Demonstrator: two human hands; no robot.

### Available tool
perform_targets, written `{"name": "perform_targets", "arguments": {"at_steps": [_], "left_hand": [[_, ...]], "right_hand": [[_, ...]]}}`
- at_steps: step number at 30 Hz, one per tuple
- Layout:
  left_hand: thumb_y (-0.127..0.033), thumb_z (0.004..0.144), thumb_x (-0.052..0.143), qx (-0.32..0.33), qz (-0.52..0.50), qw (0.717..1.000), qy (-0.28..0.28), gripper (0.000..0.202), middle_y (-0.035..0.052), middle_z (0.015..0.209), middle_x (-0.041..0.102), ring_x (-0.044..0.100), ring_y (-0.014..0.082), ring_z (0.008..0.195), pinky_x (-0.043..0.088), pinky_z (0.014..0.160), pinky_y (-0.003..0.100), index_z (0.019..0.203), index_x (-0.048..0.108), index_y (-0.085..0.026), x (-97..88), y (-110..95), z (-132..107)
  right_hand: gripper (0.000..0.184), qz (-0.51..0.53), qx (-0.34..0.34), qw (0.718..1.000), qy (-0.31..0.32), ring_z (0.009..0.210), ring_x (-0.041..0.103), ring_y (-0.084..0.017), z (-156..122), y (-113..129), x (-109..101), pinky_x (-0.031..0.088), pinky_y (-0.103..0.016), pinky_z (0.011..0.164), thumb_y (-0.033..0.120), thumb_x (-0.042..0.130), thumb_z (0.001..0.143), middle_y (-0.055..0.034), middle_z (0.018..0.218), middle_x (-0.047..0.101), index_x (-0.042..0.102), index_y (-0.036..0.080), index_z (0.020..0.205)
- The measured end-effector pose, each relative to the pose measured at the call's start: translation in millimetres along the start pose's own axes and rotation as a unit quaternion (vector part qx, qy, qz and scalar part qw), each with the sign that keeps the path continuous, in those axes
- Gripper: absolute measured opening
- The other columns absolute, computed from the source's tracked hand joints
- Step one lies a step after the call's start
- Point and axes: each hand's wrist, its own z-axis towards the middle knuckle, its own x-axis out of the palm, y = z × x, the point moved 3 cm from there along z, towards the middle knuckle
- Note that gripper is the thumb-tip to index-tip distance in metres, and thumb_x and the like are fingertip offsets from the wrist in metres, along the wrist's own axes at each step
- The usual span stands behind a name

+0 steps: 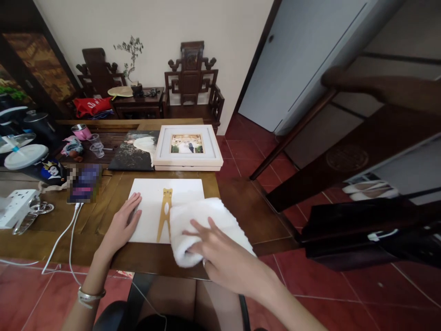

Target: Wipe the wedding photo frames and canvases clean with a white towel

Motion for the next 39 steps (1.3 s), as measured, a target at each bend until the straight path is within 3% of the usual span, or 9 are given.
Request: {"name": "perform_targets", "arguments": {"at_steps": [4,11,15,18,21,26,29,32,39], "left_hand": [[-0.030,0.094,0.042,-0.002,-0.005,1.000,0.001,0.043,0.0125,0.147,0.042,0.033,0.0225,0.140,0.024,0.117,0.047,0.134,0.049,-0.015,-0.1,-0.5,-0.7],[-0.030,0.093,0.043,-0.002,-0.011,1.000,-0.001,0.043,0.0129,0.146,0.043,0.033,0.0229,0.139,0.024,0.116,0.047,0.134,0.049,-0.016,0.1,1.7,0.5],[-0.029,0.093,0.042,0.001,-0.017,1.000,-0.007,0.043,0.0123,0.145,0.044,0.034,0.0225,0.139,0.025,0.116,0.048,0.134,0.049,-0.017,0.4,2.8,0.6],[-0.029,0.093,0.042,-0.001,-0.015,1.000,-0.006,0.043,0.0133,0.145,0.044,0.034,0.0224,0.139,0.025,0.116,0.048,0.133,0.050,-0.016,0.6,2.4,0.2],[-0.030,0.093,0.042,-0.005,-0.014,1.000,-0.006,0.043,0.0137,0.145,0.044,0.035,0.0227,0.139,0.025,0.116,0.048,0.133,0.050,-0.015,0.3,1.2,0.1],[-0.030,0.094,0.042,-0.003,-0.013,1.000,-0.005,0.043,0.0119,0.145,0.044,0.034,0.0231,0.139,0.025,0.116,0.049,0.134,0.050,-0.018,-0.7,-1.4,0.5],[-0.030,0.093,0.042,-0.005,-0.017,1.000,-0.005,0.043,0.0111,0.146,0.044,0.034,0.0229,0.139,0.024,0.116,0.048,0.134,0.050,-0.019,-0.7,-1.7,0.4],[-0.030,0.093,0.043,-0.003,-0.017,1.000,-0.007,0.043,0.0109,0.146,0.044,0.034,0.0229,0.139,0.024,0.116,0.048,0.134,0.050,-0.019,-0.5,-1.4,0.4],[-0.030,0.094,0.042,-0.004,-0.008,1.000,-0.001,0.044,0.0125,0.146,0.043,0.033,0.0229,0.139,0.024,0.116,0.047,0.135,0.048,-0.016,-0.2,0.0,0.6]], "right_hand": [[0.059,0.023,0.006,1.000,0.008,0.140,0.026,-0.022,-2.5,-1.9,-0.2,0.018,-0.050,0.117,-0.006,0.036,0.057,-0.0030,0.142,0.049,0.068,0.021,0.099],[0.059,-0.004,0.020,0.995,-0.094,0.136,0.034,-0.025,61.6,-58.6,-26.6,0.022,-0.055,0.113,-0.003,0.036,0.062,-0.0081,0.116,0.069,0.068,0.017,0.107],[0.061,-0.012,0.031,0.990,-0.135,0.136,0.034,-0.027,83.1,-78.0,-31.0,0.022,-0.056,0.113,-0.003,0.036,0.063,-0.0080,0.120,0.066,0.067,0.019,0.110],[0.061,-0.009,0.027,0.991,-0.131,0.137,0.030,-0.029,73.9,-69.7,-23.7,0.019,-0.060,0.112,-0.003,0.036,0.061,-0.0112,0.123,0.065,0.067,0.015,0.110],[0.058,-0.008,0.028,0.995,-0.099,0.139,0.027,-0.027,45.2,-44.9,-11.5,0.016,-0.058,0.114,-0.004,0.037,0.060,-0.0122,0.132,0.058,0.068,0.015,0.107],[0.057,0.024,0.003,1.000,-0.012,0.141,0.023,-0.023,-10.3,2.9,4.8,0.017,-0.054,0.116,-0.005,0.037,0.055,-0.0037,0.143,0.048,0.068,0.020,0.096],[0.056,0.041,-0.004,0.999,0.018,0.141,0.024,-0.024,-21.9,11.2,5.7,0.020,-0.053,0.116,-0.005,0.037,0.054,-0.0031,0.142,0.048,0.068,0.021,0.094],[0.060,0.033,0.008,0.999,0.005,0.141,0.023,-0.023,-6.3,-0.9,1.8,0.020,-0.054,0.115,-0.006,0.036,0.056,-0.0027,0.145,0.045,0.067,0.022,0.099],[0.062,-0.063,0.065,0.990,-0.109,0.142,0.014,-0.036,79.8,-28.4,-3.2,0.017,-0.069,0.108,-0.004,0.040,0.067,-0.0156,0.149,0.036,0.059,0.013,0.124]]}}
